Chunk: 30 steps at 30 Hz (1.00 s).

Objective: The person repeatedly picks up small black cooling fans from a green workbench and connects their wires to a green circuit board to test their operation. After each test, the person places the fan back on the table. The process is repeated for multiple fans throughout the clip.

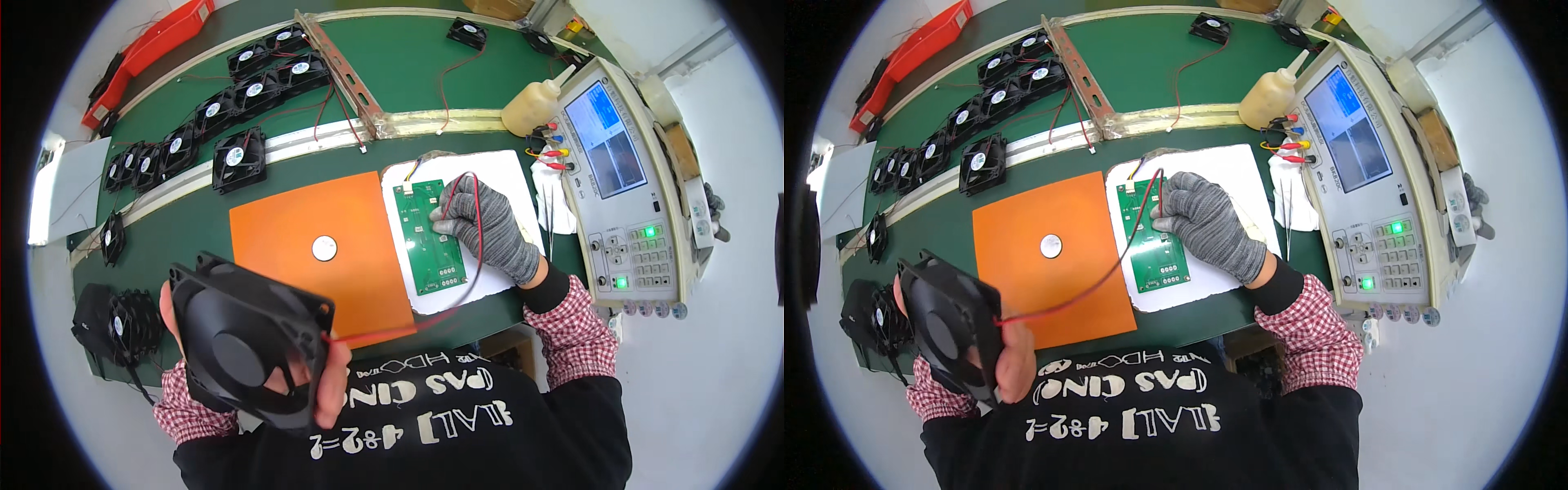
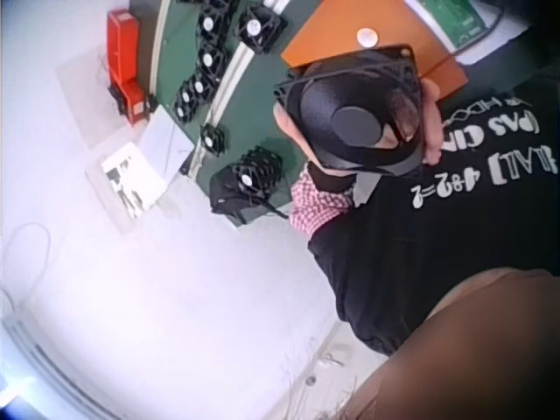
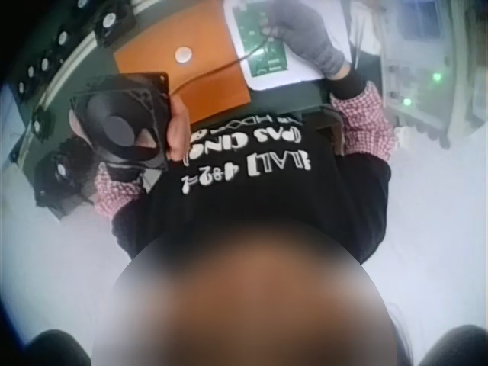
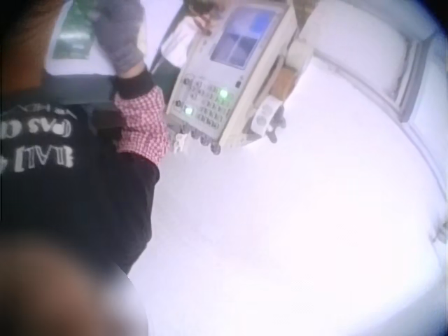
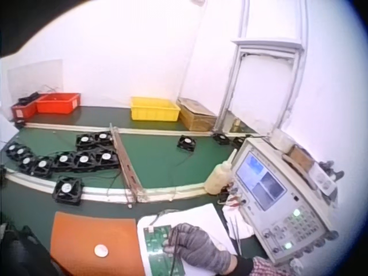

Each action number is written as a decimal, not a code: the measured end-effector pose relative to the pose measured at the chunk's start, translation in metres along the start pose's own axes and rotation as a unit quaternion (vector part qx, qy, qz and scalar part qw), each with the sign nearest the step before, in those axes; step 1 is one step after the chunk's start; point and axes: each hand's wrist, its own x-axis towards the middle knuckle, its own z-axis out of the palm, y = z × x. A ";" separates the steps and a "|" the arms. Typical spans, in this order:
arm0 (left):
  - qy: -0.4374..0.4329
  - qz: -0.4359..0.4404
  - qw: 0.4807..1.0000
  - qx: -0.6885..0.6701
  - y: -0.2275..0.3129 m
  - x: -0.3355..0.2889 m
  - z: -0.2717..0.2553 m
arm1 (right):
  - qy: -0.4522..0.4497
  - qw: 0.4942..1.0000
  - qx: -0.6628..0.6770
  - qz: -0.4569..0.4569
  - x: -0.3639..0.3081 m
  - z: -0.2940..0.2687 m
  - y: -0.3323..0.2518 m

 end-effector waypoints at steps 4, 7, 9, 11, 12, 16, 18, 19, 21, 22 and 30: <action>0.198 0.182 0.880 0.392 0.000 0.000 0.010 | 0.002 0.999 -0.011 0.036 -0.002 0.001 -0.002; 0.183 0.365 0.545 0.732 0.009 0.020 0.003 | -0.012 0.999 -0.049 0.011 -0.001 0.002 -0.003; 0.122 0.414 0.465 0.773 0.017 0.058 -0.009 | -0.012 0.996 -0.082 -0.023 -0.002 -0.001 0.000; 0.159 0.417 0.238 0.863 0.041 0.095 -0.024 | 0.050 0.998 -0.045 0.007 -0.009 0.001 0.002; 0.224 0.411 0.283 0.837 0.051 0.109 -0.042 | 0.075 0.995 0.040 0.054 -0.010 0.002 -0.002; 0.338 0.069 0.315 0.884 0.073 0.067 -0.108 | 0.169 0.970 0.126 0.120 -0.008 0.002 0.002; 0.345 -0.037 0.336 0.875 0.082 0.026 -0.122 | 0.182 0.965 0.152 0.115 -0.002 0.002 -0.007; 0.373 -0.047 0.400 0.836 0.091 0.005 -0.137 | 0.188 0.961 0.167 0.112 -0.002 0.004 -0.010; 0.436 -0.024 0.424 0.793 0.090 -0.012 -0.154 | 0.161 0.985 0.065 0.019 -0.004 0.002 -0.007; 0.443 -0.003 0.401 0.802 0.087 -0.005 -0.145 | 0.150 0.988 0.006 -0.029 -0.004 -0.001 -0.006; 0.131 0.236 0.644 0.716 -0.012 0.055 -0.013 | -0.019 0.971 -0.038 -0.235 -0.001 0.025 -0.057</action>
